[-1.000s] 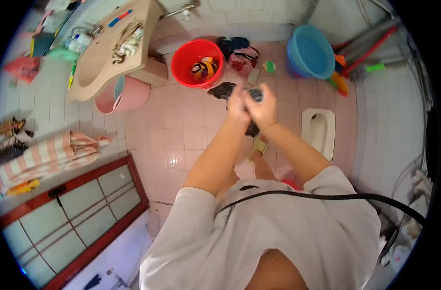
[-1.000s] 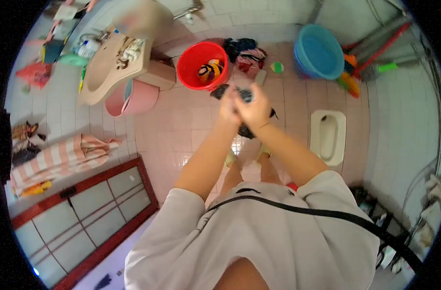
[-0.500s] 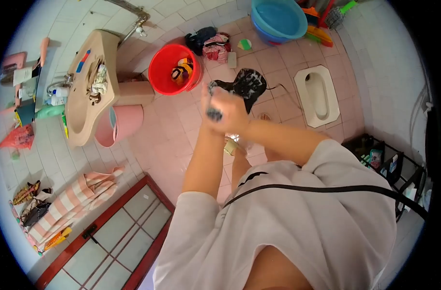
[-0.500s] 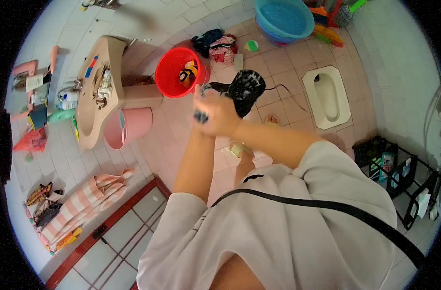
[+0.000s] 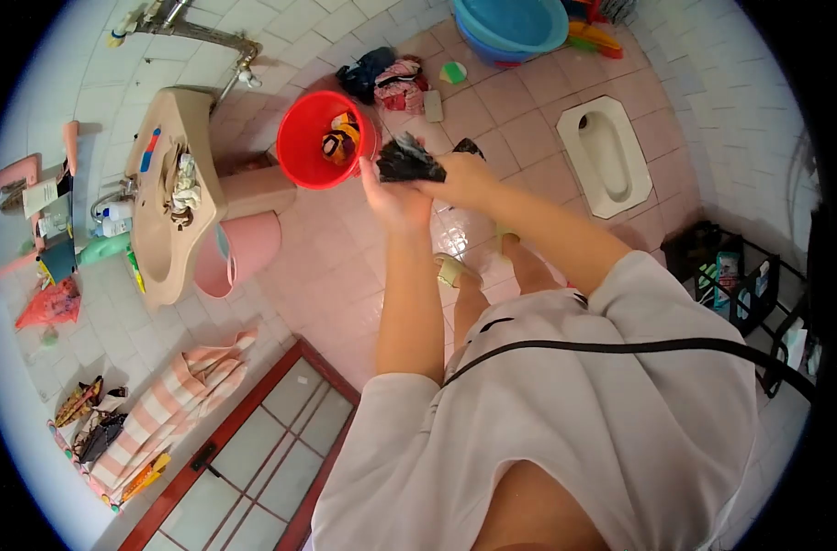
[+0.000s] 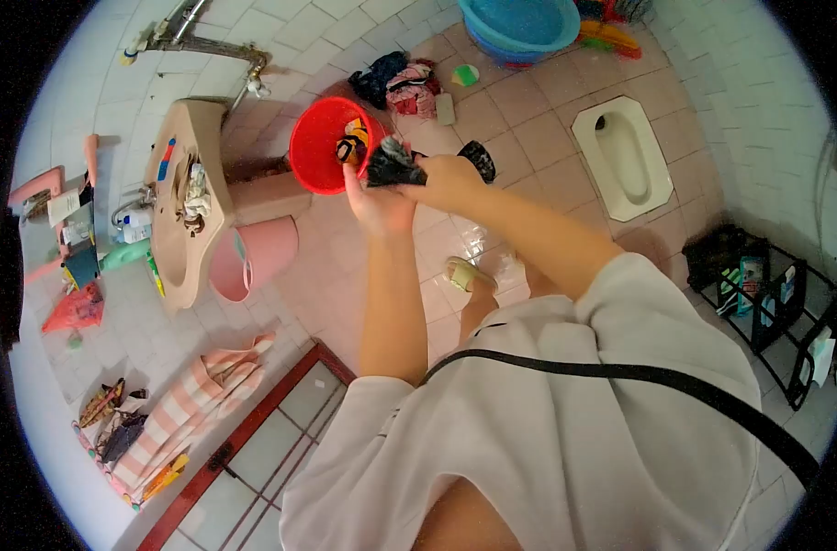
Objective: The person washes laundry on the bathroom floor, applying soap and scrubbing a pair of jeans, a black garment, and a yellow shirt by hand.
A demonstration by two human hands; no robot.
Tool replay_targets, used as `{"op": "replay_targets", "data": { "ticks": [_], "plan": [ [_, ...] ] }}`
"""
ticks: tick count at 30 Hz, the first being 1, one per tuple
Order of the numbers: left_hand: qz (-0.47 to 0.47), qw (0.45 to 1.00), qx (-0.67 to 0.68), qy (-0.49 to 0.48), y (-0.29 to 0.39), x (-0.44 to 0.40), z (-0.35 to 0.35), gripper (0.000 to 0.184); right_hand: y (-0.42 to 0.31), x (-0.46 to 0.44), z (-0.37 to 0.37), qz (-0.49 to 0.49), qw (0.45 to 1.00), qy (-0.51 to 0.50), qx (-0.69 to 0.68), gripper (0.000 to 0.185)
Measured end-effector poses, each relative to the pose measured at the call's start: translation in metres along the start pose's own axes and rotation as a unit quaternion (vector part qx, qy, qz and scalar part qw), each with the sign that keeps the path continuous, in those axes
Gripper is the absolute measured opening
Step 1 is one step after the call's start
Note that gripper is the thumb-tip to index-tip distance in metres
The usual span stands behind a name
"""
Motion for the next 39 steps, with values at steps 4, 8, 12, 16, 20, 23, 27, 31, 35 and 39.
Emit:
{"op": "replay_targets", "data": {
  "ticks": [4, 8, 12, 16, 20, 23, 27, 31, 35, 39],
  "plan": [
    [0.195, 0.962, 0.192, 0.005, 0.027, -0.027, 0.064, 0.039, -0.023, 0.025, -0.005, 0.271, 0.95, 0.148, 0.047, 0.024],
    [0.214, 0.964, 0.135, -0.078, 0.021, -0.025, 0.064, 0.02, -0.049, 0.036, -0.044, 0.396, 0.91, 0.111, -0.056, 0.023],
    [0.125, 0.974, -0.073, 0.175, -0.004, -0.003, 0.012, 0.039, -0.007, -0.031, -0.022, 0.069, 0.966, 0.234, -0.091, 0.026],
    [0.136, 0.97, -0.089, 0.179, -0.007, 0.001, 0.008, 0.031, 0.001, -0.033, -0.021, 0.063, 0.954, 0.276, -0.101, 0.028],
    [0.176, 0.947, -0.061, -0.262, 0.021, -0.027, 0.117, 0.033, -0.037, 0.013, -0.055, 0.276, 0.909, 0.309, -0.042, 0.029],
    [0.12, 0.987, -0.06, -0.087, -0.001, -0.018, 0.086, 0.032, -0.021, -0.017, -0.042, 0.143, 0.942, 0.303, -0.021, 0.024],
    [0.09, 0.981, -0.092, 0.145, -0.008, -0.004, 0.005, 0.03, -0.007, -0.04, -0.015, 0.045, 0.955, 0.291, -0.024, 0.035],
    [0.178, 0.972, 0.009, -0.154, 0.014, -0.024, 0.099, 0.035, -0.042, 0.004, -0.04, 0.313, 0.885, 0.344, 0.022, 0.03],
    [0.129, 0.986, -0.104, 0.029, 0.011, -0.017, 0.058, 0.043, -0.02, -0.02, -0.031, 0.159, 0.936, 0.315, 0.007, 0.031],
    [0.07, 0.99, -0.036, 0.113, 0.002, 0.007, -0.011, 0.042, 0.026, -0.047, -0.017, 0.047, 0.966, 0.242, -0.072, 0.035]
  ]
}}
Point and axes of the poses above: each hand's wrist, its own x-axis away from the middle knuckle, its own z-axis out of the back of the hand, y = z × x, the point moved 1 cm from there along -x, towards the middle knuckle, and after that the axes turned 10 degrees about -y, right-handed, at the moved point
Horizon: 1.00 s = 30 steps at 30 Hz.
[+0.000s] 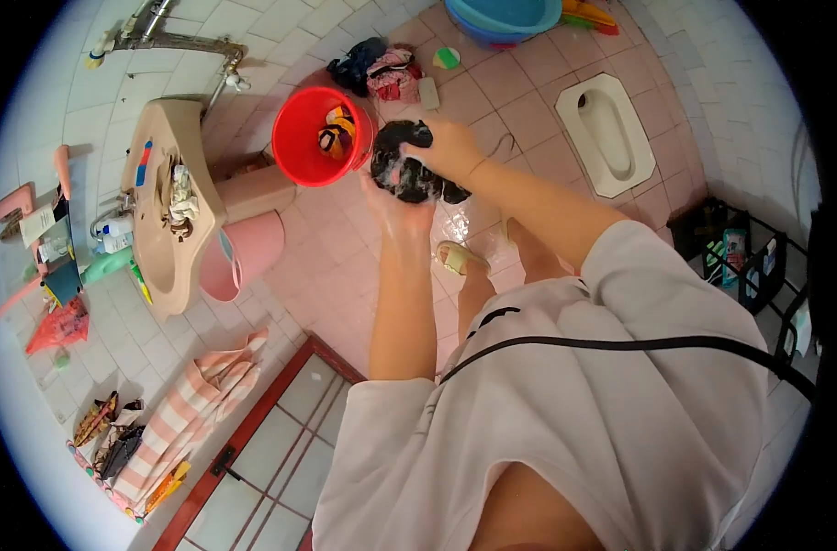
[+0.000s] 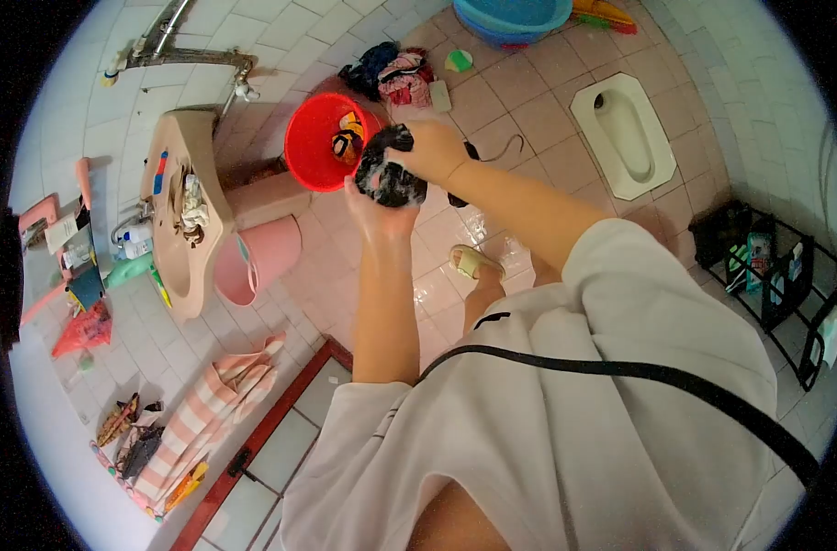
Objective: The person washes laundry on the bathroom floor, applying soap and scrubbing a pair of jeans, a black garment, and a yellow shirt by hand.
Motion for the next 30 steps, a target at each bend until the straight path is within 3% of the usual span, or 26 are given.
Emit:
{"op": "replay_targets", "data": {
  "ticks": [1, 2, 4, 5, 6, 8, 9, 10, 12, 14, 16, 17, 18, 21, 22, 24, 25, 26, 27, 28, 30],
  "plan": [
    [-0.011, 0.999, -0.024, 0.018, -0.001, 0.007, -0.011, 0.042, 0.008, 0.001, -0.003, 0.038, 0.994, 0.062, 0.081, 0.036],
    [-0.011, 0.999, -0.024, 0.018, -0.001, 0.003, 0.005, 0.042, 0.016, 0.004, -0.008, 0.038, 0.994, 0.062, 0.081, 0.036],
    [-0.074, 0.995, -0.018, -0.059, 0.0, -0.003, 0.038, 0.035, 0.018, 0.013, -0.015, 0.005, 0.978, -0.084, -0.189, 0.035],
    [-0.076, 0.995, -0.018, -0.057, -0.001, -0.005, 0.044, 0.035, 0.015, 0.02, -0.017, 0.19, 0.972, -0.131, -0.042, 0.033],
    [-0.092, 0.994, -0.063, -0.018, -0.003, -0.004, 0.039, 0.032, -0.01, 0.029, -0.011, -0.043, 0.969, -0.223, -0.092, 0.038],
    [-0.098, 0.992, -0.073, 0.009, -0.003, -0.008, 0.041, 0.024, -0.017, 0.036, -0.003, -0.095, 0.964, -0.244, 0.046, 0.04],
    [-0.021, 1.0, -0.01, 0.021, 0.003, -0.013, 0.054, 0.023, -0.021, 0.037, 0.005, -0.094, 0.965, -0.242, 0.045, 0.04],
    [0.056, 0.996, 0.055, 0.037, 0.01, -0.016, 0.06, 0.021, -0.027, 0.038, 0.014, -0.04, 0.968, -0.229, 0.092, 0.038],
    [0.065, 0.994, 0.047, 0.078, 0.013, -0.023, 0.071, 0.017, -0.027, 0.047, 0.012, 0.01, 0.965, -0.226, 0.134, 0.037],
    [0.073, 0.991, 0.036, 0.107, 0.021, -0.029, 0.072, 0.013, -0.029, 0.048, 0.009, 0.109, 0.968, -0.151, 0.169, 0.029],
    [0.071, 0.989, 0.122, 0.05, 0.036, -0.03, 0.066, 0.008, -0.039, 0.05, 0.014, 0.098, 0.975, -0.142, 0.141, 0.024],
    [0.042, 0.97, 0.206, 0.122, 0.042, -0.037, 0.063, 0.006, -0.041, 0.052, 0.015, 0.134, 0.971, -0.16, 0.114, 0.024],
    [0.133, 0.961, 0.22, -0.105, 0.053, -0.053, 0.1, 0.009, -0.045, 0.056, 0.016, 0.168, 0.966, -0.178, 0.087, 0.024],
    [0.226, 0.953, 0.189, -0.074, 0.049, -0.049, 0.088, 0.015, -0.078, 0.07, 0.008, 0.323, 0.941, -0.097, -0.016, 0.025],
    [0.198, 0.958, 0.197, -0.071, 0.041, -0.044, 0.082, 0.015, -0.089, 0.075, 0.003, 0.35, 0.934, -0.075, -0.017, 0.025],
    [0.179, 0.909, 0.138, -0.35, 0.025, -0.062, 0.115, 0.022, -0.074, 0.074, -0.021, 0.298, 0.947, -0.094, -0.07, 0.02],
    [0.179, 0.908, 0.14, -0.351, 0.01, -0.052, 0.098, 0.022, -0.061, 0.061, -0.024, 0.214, 0.975, -0.052, -0.04, 0.019],
    [0.098, 0.977, 0.039, -0.183, -0.005, -0.039, 0.087, 0.026, -0.046, 0.048, -0.027, 0.128, 0.992, -0.012, -0.01, 0.018],
    [0.014, 0.998, -0.066, -0.006, -0.01, -0.026, 0.068, 0.03, -0.03, 0.03, -0.025, 0.053, 0.998, 0.019, -0.018, 0.018],
    [0.015, 0.998, -0.068, -0.005, -0.012, -0.018, 0.049, 0.03, -0.017, 0.016, -0.022, -0.023, 0.998, 0.051, -0.026, 0.02],
    [0.05, 0.993, -0.052, 0.094, -0.014, -0.008, 0.025, 0.033, -0.016, 0.018, -0.017, 0.004, 0.998, 0.065, -0.015, 0.025]
  ]
}}
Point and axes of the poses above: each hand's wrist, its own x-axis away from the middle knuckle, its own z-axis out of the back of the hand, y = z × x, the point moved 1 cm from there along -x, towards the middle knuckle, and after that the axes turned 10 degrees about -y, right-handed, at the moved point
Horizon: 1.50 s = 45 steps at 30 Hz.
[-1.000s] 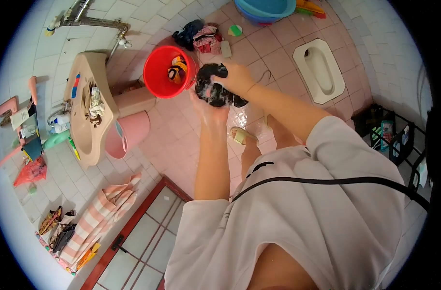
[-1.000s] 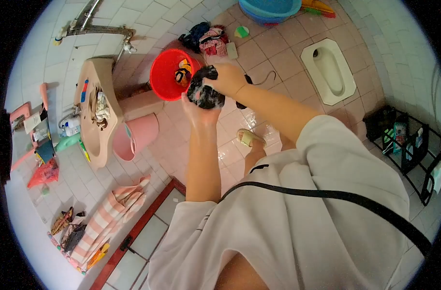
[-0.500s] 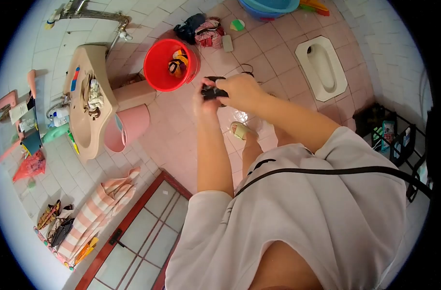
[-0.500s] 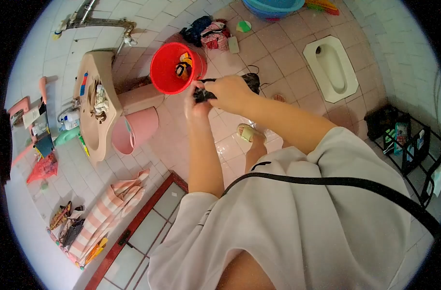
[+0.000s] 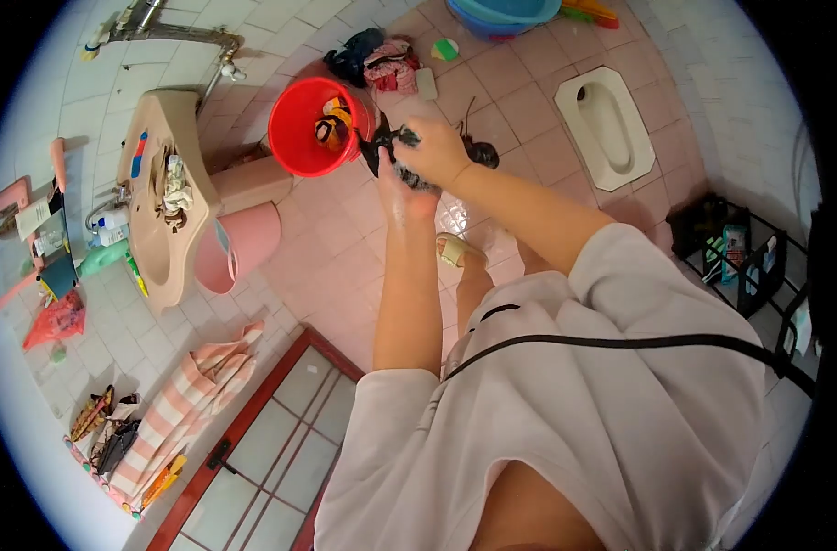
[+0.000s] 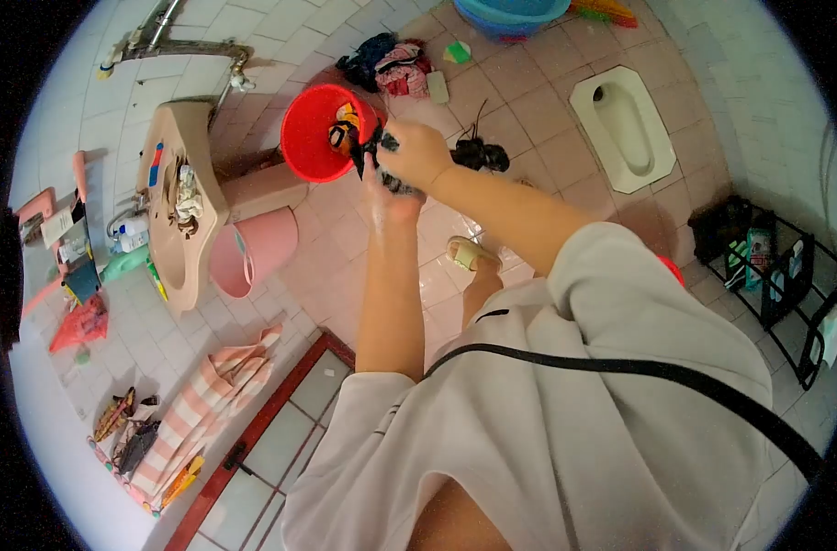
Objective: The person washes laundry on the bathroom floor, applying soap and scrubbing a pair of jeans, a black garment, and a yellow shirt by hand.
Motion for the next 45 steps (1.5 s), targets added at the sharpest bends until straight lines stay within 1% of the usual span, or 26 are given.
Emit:
{"op": "replay_targets", "data": {
  "ticks": [2, 4, 5, 6, 8, 9, 12, 13, 15, 16, 18, 20, 22, 26, 28, 29, 30, 33, 36, 37, 38, 39, 41, 42, 44, 45],
  "plan": [
    [-0.003, 1.0, 0.006, 0.012, -0.001, -0.007, 0.016, 0.037, -0.007, 0.017, -0.001, 0.073, 0.997, -0.009, -0.009, 0.028],
    [-0.017, 0.982, -0.059, -0.179, 0.005, -0.026, 0.074, 0.039, -0.026, 0.046, -0.003, 0.122, 0.992, -0.03, -0.014, 0.028],
    [0.182, 0.899, 0.316, -0.24, 0.009, -0.031, 0.081, 0.039, -0.038, 0.061, -0.003, 0.17, 0.984, -0.047, -0.023, 0.029],
    [0.182, 0.9, 0.316, -0.241, 0.007, -0.036, 0.078, 0.039, -0.044, 0.066, -0.003, 0.221, 0.973, -0.06, -0.03, 0.03],
    [-0.038, 0.968, -0.001, -0.25, 0.002, -0.038, 0.074, 0.04, -0.014, 0.032, -0.008, 0.049, 0.999, -0.001, -0.001, 0.031],
    [-0.051, 0.995, -0.04, -0.073, 0.002, -0.012, 0.023, 0.042, -0.002, 0.016, -0.007, -0.044, 0.999, 0.019, -0.015, 0.027],
    [-0.063, 0.991, -0.064, -0.099, 0.002, 0.011, 0.009, 0.043, 0.036, 0.006, -0.002, -0.07, 0.991, -0.108, -0.034, 0.034],
    [-0.073, 0.995, -0.057, -0.049, 0.002, 0.013, 0.012, 0.034, 0.055, 0.0, -0.01, -0.071, 0.991, -0.108, -0.033, 0.034],
    [-0.062, 0.989, -0.123, -0.053, 0.006, 0.013, 0.028, 0.029, 0.09, -0.008, -0.029, -0.163, 0.918, -0.098, -0.349, 0.044],
    [-0.051, 0.979, -0.188, -0.057, 0.007, 0.016, 0.031, 0.024, 0.074, -0.009, -0.015, -0.167, 0.917, -0.103, -0.346, 0.044],
    [0.025, 0.895, -0.441, -0.062, 0.005, 0.011, 0.03, 0.021, 0.038, -0.009, 0.005, -0.305, 0.674, -0.379, -0.556, 0.065],
    [-0.001, 0.916, -0.387, -0.1, -0.008, 0.013, 0.027, 0.021, 0.041, -0.011, -0.006, -0.205, 0.884, -0.329, -0.262, 0.077],
    [-0.004, 0.922, -0.382, -0.068, -0.007, 0.016, 0.023, 0.019, 0.036, -0.019, -0.005, -0.164, 0.883, -0.359, -0.254, 0.06],
    [-0.01, 0.879, -0.472, -0.071, -0.003, 0.002, 0.043, 0.023, 0.017, -0.026, -0.004, -0.117, 0.947, -0.238, -0.181, 0.034],
    [-0.208, 0.918, -0.335, 0.044, -0.021, -0.001, 0.05, 0.025, 0.013, -0.025, -0.007, -0.046, 0.983, -0.175, -0.044, 0.037],
    [-0.204, 0.931, -0.246, 0.179, -0.027, -0.014, 0.063, 0.019, 0.01, -0.017, -0.008, 0.048, 0.994, -0.097, -0.02, 0.037],
    [-0.204, 0.931, -0.246, 0.179, -0.025, -0.018, 0.065, 0.019, 0.009, -0.01, -0.011, 0.048, 0.994, -0.097, -0.02, 0.037],
    [-0.018, 0.999, -0.025, 0.023, -0.015, -0.024, 0.071, 0.02, -0.003, 0.022, -0.013, 0.096, 0.99, -0.061, -0.084, 0.031],
    [0.179, 0.954, 0.194, -0.144, -0.013, -0.039, 0.068, 0.023, -0.037, 0.058, 0.0, 0.043, 0.968, -0.245, 0.008, 0.031],
    [0.151, 0.949, 0.131, -0.243, -0.023, -0.075, 0.113, 0.019, -0.026, 0.06, -0.011, 0.102, 0.979, -0.169, 0.049, 0.026],
    [0.154, 0.949, 0.131, -0.243, -0.025, -0.065, 0.09, 0.019, -0.019, 0.056, -0.016, 0.159, 0.979, -0.091, 0.089, 0.021],
    [0.148, 0.967, 0.154, -0.137, -0.028, -0.055, 0.069, 0.017, -0.005, 0.046, -0.016, 0.157, 0.979, -0.09, 0.089, 0.021],
    [0.128, 0.97, 0.19, 0.08, -0.027, -0.026, 0.026, 0.013, 0.021, 0.009, -0.009, 0.01, 0.991, -0.099, 0.083, 0.018],
    [0.058, 0.993, 0.102, 0.001, -0.024, -0.023, 0.032, 0.01, 0.031, -0.004, -0.006, -0.118, 0.984, -0.119, 0.053, 0.014],
    [0.099, 0.977, 0.124, -0.141, -0.016, -0.042, 0.062, 0.014, 0.017, -0.005, 0.001, -0.116, 0.99, -0.082, 0.02, 0.019],
    [0.1, 0.977, 0.124, -0.142, -0.014, -0.036, 0.048, 0.014, 0.012, 0.001, 0.002, -0.116, 0.99, -0.081, 0.022, 0.019]
  ]
}}
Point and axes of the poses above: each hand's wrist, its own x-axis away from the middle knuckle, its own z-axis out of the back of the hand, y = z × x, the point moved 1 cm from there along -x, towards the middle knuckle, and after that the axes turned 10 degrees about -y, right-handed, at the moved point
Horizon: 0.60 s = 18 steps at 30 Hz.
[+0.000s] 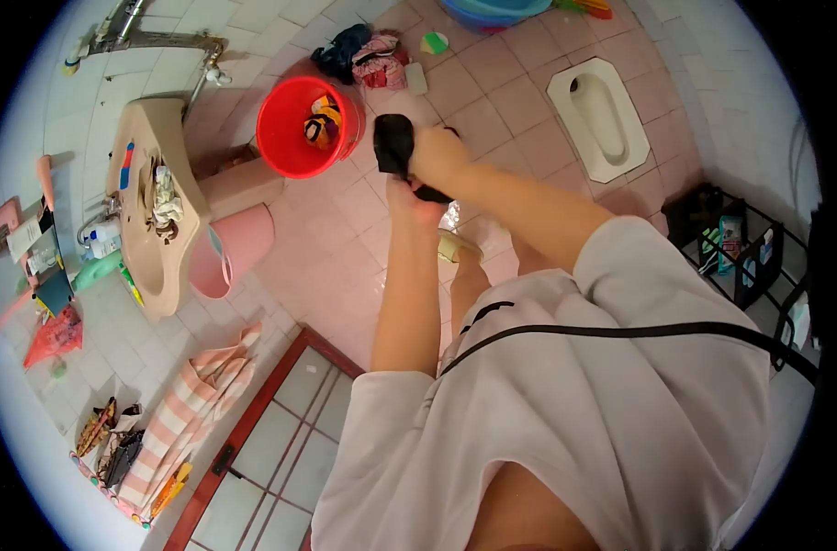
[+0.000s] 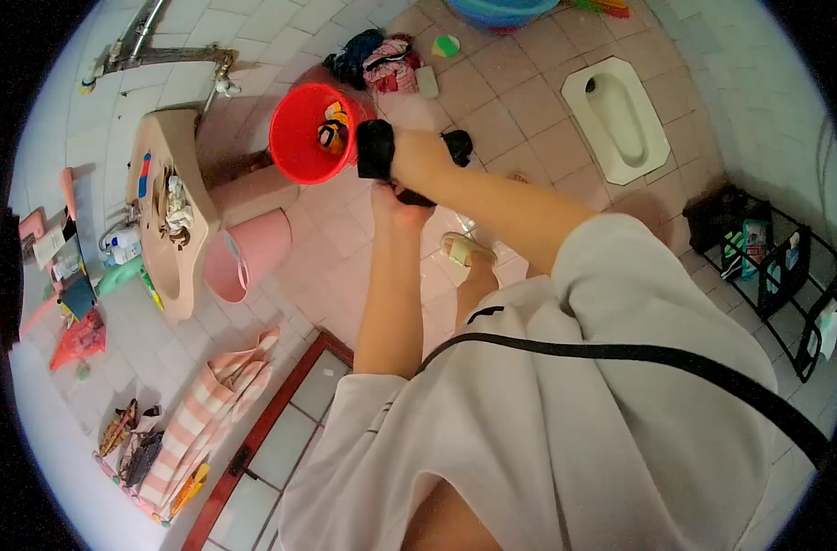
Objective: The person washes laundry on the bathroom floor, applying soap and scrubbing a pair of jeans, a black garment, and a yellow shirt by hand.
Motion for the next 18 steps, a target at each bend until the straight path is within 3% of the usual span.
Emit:
{"op": "replay_targets", "data": {
  "ticks": [2, 3, 4, 5, 6, 7, 9, 10, 12, 15, 16, 17, 18],
  "plan": [
    [-0.039, 0.984, -0.072, 0.158, -0.008, 0.014, -0.039, 0.022, -0.008, 0.019, -0.005, -0.024, 0.986, -0.095, 0.136, 0.024],
    [-0.003, 0.992, -0.112, 0.059, 0.035, -0.018, 0.071, 0.027, -0.006, 0.022, -0.01, -0.023, 0.986, -0.094, 0.137, 0.024],
    [-0.097, 0.987, -0.044, -0.12, 0.027, -0.041, 0.119, 0.032, -0.001, 0.024, -0.017, 0.029, 0.995, -0.053, 0.075, 0.028],
    [-0.186, 0.937, 0.027, -0.294, 0.013, -0.054, 0.14, 0.037, 0.002, 0.024, -0.02, 0.082, 0.997, -0.01, 0.013, 0.033],
    [-0.105, 0.974, -0.023, -0.199, 0.012, -0.04, 0.086, 0.036, -0.004, 0.012, -0.007, -0.005, 0.999, -0.013, 0.033, 0.041],
    [-0.067, 0.996, -0.06, -0.011, 0.008, -0.016, 0.027, 0.035, -0.005, 0.005, 0.0, -0.05, 0.996, -0.058, 0.037, 0.047],
    [-0.104, 0.984, -0.093, 0.109, -0.006, 0.001, -0.021, 0.034, 0.008, -0.002, -0.012, 0.06, 0.997, -0.04, -0.011, 0.043],
    [-0.113, 0.981, -0.105, 0.118, -0.007, 0.005, -0.028, 0.033, 0.011, -0.001, -0.014, 0.06, 0.997, -0.041, -0.011, 0.043],
    [-0.11, 0.98, -0.125, 0.107, -0.008, 0.013, -0.03, 0.032, 0.009, 0.002, -0.013, 0.205, 0.969, -0.079, -0.113, 0.035],
    [-0.036, 0.985, -0.158, -0.056, 0.005, 0.023, -0.005, 0.03, -0.002, 0.028, -0.02, 0.204, 0.969, -0.131, -0.055, 0.022],
    [0.026, 0.993, 0.025, -0.108, 0.015, 0.018, 0.011, 0.031, -0.012, 0.048, -0.023, 0.298, 0.948, -0.111, 0.008, 0.013],
    [0.088, 0.962, 0.207, -0.156, 0.023, 0.013, 0.028, 0.032, -0.008, 0.048, -0.03, 0.296, 0.949, -0.111, 0.009, 0.013],
    [0.089, 0.961, 0.208, -0.157, 0.017, 0.013, 0.021, 0.032, -0.001, 0.046, -0.043, 0.268, 0.961, -0.045, 0.047, 0.01]
  ]
}}
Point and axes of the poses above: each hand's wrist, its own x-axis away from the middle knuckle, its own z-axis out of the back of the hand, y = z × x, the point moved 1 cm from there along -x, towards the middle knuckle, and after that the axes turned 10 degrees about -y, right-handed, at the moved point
